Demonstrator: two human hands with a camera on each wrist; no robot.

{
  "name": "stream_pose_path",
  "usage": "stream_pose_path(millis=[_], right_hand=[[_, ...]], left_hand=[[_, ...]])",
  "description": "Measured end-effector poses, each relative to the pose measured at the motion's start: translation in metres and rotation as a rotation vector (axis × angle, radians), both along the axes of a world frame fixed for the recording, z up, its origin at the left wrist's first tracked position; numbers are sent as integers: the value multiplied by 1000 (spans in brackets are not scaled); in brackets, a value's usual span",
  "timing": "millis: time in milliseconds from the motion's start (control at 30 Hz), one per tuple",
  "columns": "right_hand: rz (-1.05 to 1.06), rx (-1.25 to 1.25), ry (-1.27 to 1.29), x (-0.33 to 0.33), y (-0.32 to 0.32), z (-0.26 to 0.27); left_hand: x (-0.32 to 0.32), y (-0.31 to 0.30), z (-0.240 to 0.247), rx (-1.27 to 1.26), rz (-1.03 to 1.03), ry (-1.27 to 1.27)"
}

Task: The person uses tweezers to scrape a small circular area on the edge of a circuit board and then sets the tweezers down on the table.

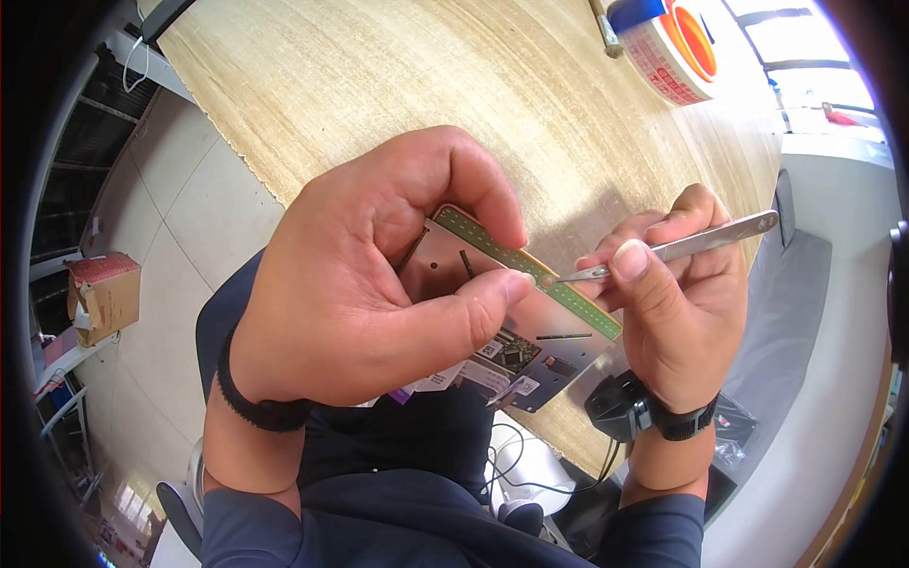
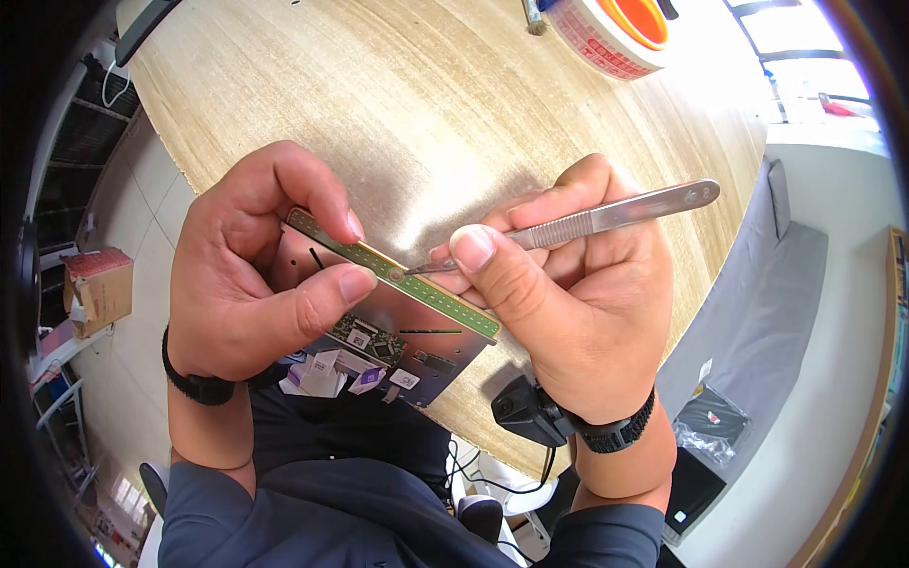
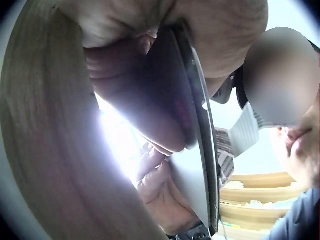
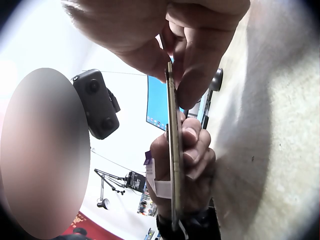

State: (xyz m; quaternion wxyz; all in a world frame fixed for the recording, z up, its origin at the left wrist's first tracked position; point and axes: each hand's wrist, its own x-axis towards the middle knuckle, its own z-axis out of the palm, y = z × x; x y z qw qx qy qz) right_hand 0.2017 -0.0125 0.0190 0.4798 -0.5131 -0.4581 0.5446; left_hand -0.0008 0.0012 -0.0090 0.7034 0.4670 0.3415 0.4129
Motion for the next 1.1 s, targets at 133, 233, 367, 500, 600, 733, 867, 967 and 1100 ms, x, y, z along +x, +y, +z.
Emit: stream_pose_path(millis=[133,233,367,500,600,733,867,967,1100], right_hand=[[11,5,-6,1,0,-1],[15,14,-15,2,0,-2],[14,24,-23,1,0,-2],[7,31,-40,1,0,-3],[11,30,-28,1,0,-4],[0,20,-28,0,-1,-3],[3,14,-30,1,-1,-3],[5,9,-19,1,-1,-3],[8,7,2,1,-1,-3]], left_hand=[[0,0,0,-19,6,2],[-1,0,1,3,-3,10],[1,-1,0,14,12,-9],[1,-1,0,9,36,-25],[0,-1,-1,17,32,-27],[1,-1,-1,22,46,-10],[0,-1,-1,60,42,20],[1,-1,-3,71,52,26],[1,-2,-2,57,58,1]])
